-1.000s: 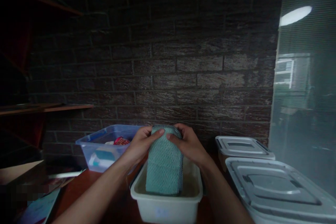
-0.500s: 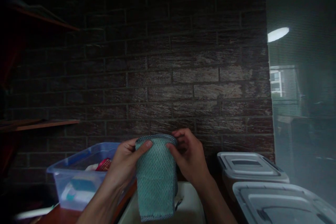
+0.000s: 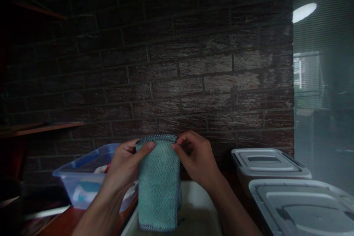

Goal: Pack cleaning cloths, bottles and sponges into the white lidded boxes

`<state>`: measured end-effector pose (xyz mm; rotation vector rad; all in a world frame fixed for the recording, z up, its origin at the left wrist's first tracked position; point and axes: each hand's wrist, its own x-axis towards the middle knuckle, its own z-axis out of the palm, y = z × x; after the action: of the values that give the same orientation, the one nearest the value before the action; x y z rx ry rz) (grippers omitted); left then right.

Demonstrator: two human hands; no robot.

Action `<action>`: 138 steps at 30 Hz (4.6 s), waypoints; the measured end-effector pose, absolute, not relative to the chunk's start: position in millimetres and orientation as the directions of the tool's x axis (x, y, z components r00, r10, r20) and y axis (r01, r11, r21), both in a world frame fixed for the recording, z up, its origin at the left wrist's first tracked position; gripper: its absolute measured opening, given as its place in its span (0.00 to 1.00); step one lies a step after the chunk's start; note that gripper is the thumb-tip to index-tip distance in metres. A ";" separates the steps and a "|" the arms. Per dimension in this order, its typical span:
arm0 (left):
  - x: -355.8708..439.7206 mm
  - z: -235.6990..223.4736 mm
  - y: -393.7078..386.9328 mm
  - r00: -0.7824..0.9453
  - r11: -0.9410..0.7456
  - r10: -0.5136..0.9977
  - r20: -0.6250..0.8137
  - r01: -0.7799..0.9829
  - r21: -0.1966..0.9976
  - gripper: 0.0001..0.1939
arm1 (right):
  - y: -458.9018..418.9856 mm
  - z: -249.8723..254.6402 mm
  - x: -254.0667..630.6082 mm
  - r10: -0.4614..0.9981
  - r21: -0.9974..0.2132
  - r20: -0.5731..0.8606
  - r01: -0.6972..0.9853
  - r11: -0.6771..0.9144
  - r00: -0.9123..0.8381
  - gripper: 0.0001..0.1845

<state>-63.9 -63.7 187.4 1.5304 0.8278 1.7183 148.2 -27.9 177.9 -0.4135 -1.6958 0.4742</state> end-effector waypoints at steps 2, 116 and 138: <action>-65.7 187.6 -62.4 -0.072 -0.565 0.825 0.561 -0.066 0.822 0.09 | -27.1 177.0 147.7 0.541 -0.551 0.819 -0.002 0.834 -0.191 0.08; -42.9 184.4 -66.6 -0.040 -0.677 0.722 0.691 0.167 0.717 0.13 | -30.3 178.2 143.9 0.562 -0.607 0.676 0.072 0.792 -0.477 0.11; -62.5 187.9 -49.7 -0.239 -0.737 0.540 0.807 0.329 0.590 0.09 | -24.1 175.3 150.0 0.614 -0.830 0.541 -0.250 0.498 -0.575 0.12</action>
<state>-62.5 -49.7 187.9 1.8363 1.0642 2.1081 150.0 -24.1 175.3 -0.3039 -1.8407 1.2035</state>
